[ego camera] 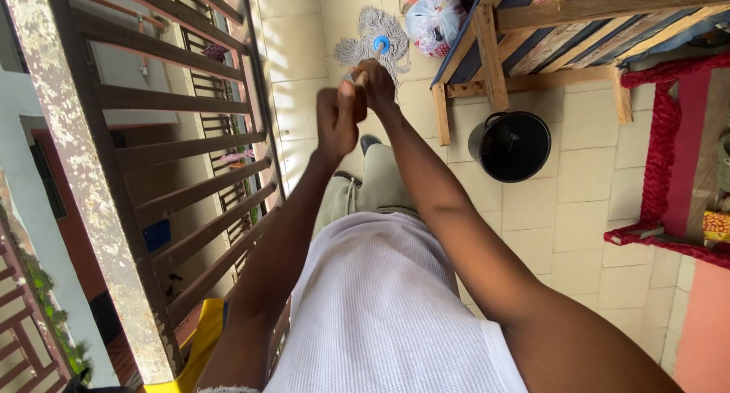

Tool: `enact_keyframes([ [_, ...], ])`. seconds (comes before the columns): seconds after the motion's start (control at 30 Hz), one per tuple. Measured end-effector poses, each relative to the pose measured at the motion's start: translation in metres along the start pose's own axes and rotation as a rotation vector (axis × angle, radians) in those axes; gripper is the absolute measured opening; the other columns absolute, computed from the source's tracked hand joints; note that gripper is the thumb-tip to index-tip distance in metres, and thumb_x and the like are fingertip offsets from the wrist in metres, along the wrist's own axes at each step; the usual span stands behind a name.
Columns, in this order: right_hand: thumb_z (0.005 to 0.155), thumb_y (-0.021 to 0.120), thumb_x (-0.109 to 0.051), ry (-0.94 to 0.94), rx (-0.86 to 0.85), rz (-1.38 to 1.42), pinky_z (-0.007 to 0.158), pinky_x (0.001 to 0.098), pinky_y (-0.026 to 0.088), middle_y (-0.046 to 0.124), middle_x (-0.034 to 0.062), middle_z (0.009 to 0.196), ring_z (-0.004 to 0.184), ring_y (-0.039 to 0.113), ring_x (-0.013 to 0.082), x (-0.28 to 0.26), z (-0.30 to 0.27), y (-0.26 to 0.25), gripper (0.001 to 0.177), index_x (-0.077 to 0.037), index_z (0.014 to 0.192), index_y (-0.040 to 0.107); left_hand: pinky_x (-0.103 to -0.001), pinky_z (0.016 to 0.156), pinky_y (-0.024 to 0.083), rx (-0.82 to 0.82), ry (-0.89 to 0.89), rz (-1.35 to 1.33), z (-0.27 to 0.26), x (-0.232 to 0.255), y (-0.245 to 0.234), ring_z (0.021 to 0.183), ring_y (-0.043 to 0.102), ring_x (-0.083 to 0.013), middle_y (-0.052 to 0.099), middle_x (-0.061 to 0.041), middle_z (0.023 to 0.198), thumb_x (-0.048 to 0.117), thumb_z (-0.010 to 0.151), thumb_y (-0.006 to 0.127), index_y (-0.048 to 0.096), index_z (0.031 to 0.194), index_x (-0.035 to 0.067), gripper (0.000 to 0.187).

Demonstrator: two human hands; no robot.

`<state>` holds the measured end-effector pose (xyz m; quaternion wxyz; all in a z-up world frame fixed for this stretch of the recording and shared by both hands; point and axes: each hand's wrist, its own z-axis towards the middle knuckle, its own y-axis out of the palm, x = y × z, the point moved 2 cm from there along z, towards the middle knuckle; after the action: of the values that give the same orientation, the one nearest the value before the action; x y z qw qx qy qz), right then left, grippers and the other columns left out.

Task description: Mopping the tiled floor using a mop and a bucket.

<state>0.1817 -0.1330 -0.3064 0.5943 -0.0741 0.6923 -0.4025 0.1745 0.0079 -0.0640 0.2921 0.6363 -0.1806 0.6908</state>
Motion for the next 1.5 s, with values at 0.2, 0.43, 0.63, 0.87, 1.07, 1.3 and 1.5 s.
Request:
enact_keyframes([
  [0.2, 0.094, 0.064, -0.042, 0.049, 0.014, -0.017, 0.075, 0.0512, 0.053, 0.072, 0.0163, 0.092, 0.089, 0.068, 0.0411, -0.046, -0.002, -0.018, 0.032, -0.012, 0.087, 0.072, -0.031, 0.051, 0.035, 0.15, 0.076, -0.121, 0.033, 0.044, -0.012, 0.049, 0.036, -0.0121, 0.04, -0.003, 0.054, 0.056, 0.113, 0.039, 0.038, 0.062, 0.005, 0.072],
  [0.43, 0.095, 0.064, -0.042, 0.194, -0.091, -0.018, 0.07, 0.0525, 0.053, 0.071, 0.0213, 0.08, 0.08, 0.068, 0.0443, -0.059, -0.018, -0.028, 0.042, -0.007, 0.073, 0.069, -0.027, 0.045, 0.025, 0.202, -0.018, -0.054, 0.049, 0.051, -0.019, 0.046, 0.031, -0.01, 0.032, -0.002, 0.052, 0.069, 0.108, 0.026, 0.036, 0.06, 0.008, 0.078],
  [0.63, 0.096, 0.063, -0.035, 0.142, -0.048, -0.103, 0.068, 0.0523, 0.054, 0.07, 0.0211, 0.077, 0.077, 0.068, 0.0441, -0.056, 0.007, -0.047, 0.038, -0.007, 0.07, 0.068, -0.038, 0.063, 0.054, 0.123, -0.045, -0.129, 0.033, 0.052, -0.001, 0.056, 0.028, -0.0128, 0.031, -0.002, 0.058, 0.068, 0.114, 0.024, 0.035, 0.064, 0.005, 0.081],
  [0.87, 0.09, 0.073, -0.026, -0.202, 0.059, 0.008, 0.076, 0.0516, 0.052, 0.067, 0.0255, 0.094, 0.096, 0.066, 0.0452, 0.028, 0.031, -0.025, 0.026, -0.005, 0.075, 0.068, -0.033, 0.057, 0.03, -0.067, 0.03, 0.057, 0.004, -0.008, 0.031, 0.056, 0.034, -0.0134, 0.039, -0.002, 0.062, 0.046, 0.115, 0.036, 0.044, 0.07, 0.002, 0.064],
  [1.07, 0.091, 0.072, -0.022, -0.253, -0.009, 0.167, 0.076, 0.0503, 0.05, 0.061, 0.0173, 0.078, 0.084, 0.062, 0.0409, 0.019, 0.026, -0.027, 0.028, -0.001, 0.078, 0.058, -0.034, 0.056, 0.036, 0.046, 0.173, 0.309, 0.01, -0.005, 0.03, 0.053, 0.044, -0.0131, 0.047, -0.004, 0.057, 0.03, 0.115, 0.047, 0.047, 0.064, 0.001, 0.059],
  [1.3, 0.097, 0.066, -0.045, -0.023, -0.027, 0.051, 0.069, 0.0512, 0.048, 0.065, 0.0177, 0.076, 0.075, 0.064, 0.0394, -0.032, -0.011, -0.035, 0.051, -0.005, 0.067, 0.061, -0.027, 0.046, 0.039, 0.301, 0.098, 0.103, 0.032, 0.044, 0.007, 0.043, 0.048, -0.0138, 0.048, -0.006, 0.05, 0.048, 0.112, 0.044, 0.049, 0.058, 0.004, 0.07],
  [1.5, 0.097, 0.07, -0.036, -0.045, -0.04, 0.086, 0.065, 0.0522, 0.047, 0.06, 0.0209, 0.066, 0.067, 0.061, 0.0427, -0.036, -0.04, -0.02, 0.05, -0.002, 0.062, 0.058, -0.033, 0.068, 0.052, 0.225, -0.037, -0.225, 0.035, 0.049, -0.012, 0.049, 0.045, -0.0175, 0.041, -0.006, 0.055, 0.064, 0.111, 0.026, 0.043, 0.066, 0.007, 0.074],
])
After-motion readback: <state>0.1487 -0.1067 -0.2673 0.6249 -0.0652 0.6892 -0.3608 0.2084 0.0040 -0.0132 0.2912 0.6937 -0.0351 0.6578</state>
